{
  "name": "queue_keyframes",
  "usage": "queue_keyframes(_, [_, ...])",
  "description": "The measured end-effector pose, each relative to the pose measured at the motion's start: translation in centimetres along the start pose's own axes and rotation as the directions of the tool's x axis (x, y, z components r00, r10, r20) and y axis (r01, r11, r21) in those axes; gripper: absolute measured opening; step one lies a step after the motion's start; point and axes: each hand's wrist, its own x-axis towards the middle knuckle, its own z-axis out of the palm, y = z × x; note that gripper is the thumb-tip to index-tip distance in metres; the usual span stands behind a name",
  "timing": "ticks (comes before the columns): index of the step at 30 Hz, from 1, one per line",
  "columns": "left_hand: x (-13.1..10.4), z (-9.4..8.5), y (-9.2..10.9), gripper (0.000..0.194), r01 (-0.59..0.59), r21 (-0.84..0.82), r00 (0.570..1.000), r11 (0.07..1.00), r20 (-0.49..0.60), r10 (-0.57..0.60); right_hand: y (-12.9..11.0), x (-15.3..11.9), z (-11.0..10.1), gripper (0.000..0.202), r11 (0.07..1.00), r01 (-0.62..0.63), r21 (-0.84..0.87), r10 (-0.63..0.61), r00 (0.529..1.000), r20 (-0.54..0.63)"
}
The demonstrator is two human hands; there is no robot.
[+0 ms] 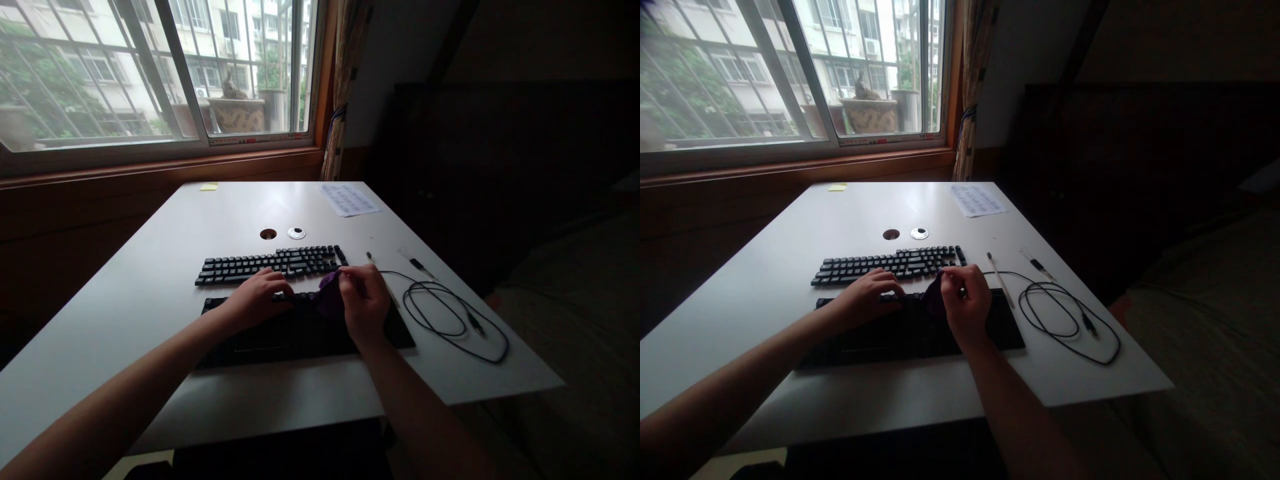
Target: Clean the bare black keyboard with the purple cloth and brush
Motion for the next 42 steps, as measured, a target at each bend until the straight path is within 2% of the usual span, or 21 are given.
queue_keyframes(5, [-0.4, 1.2, 0.8, 0.016, 0.044, 0.059, 0.999, 0.997, 0.003, -0.044, 0.1, 0.0, 0.0, 0.006, 1.0, 0.007, -0.012, -0.007, 1.0, 0.006])
queue_keyframes(26, [-0.5, 1.7, 2.4, 0.012, 0.063, 0.195, 0.998, 0.979, 0.008, -0.065, -0.1, 0.0, 0.0, 0.007, 1.0, 0.007, -0.017, -0.007, 1.0, 0.025])
queue_keyframes(33, [-1.3, 2.5, 1.7, 0.013, 0.075, 0.118, 0.995, 0.99, -0.078, -0.066, -0.2, 0.1, 0.0, 0.007, 0.999, 0.017, -0.028, -0.016, 0.999, 0.031])
queue_keyframes(37, [-1.6, 3.1, 1.1, 0.012, 0.083, 0.026, 0.983, 0.996, -0.166, -0.078, 0.2, 0.3, 0.3, 0.006, 0.999, 0.014, -0.048, -0.011, 0.998, 0.063])
queue_keyframes(42, [-1.8, 2.8, 1.1, 0.011, 0.088, -0.167, 0.957, 0.982, -0.259, -0.13, 1.0, 0.2, 1.1, 0.006, 0.998, -0.059, 0.034, 0.049, 0.97, 0.239])
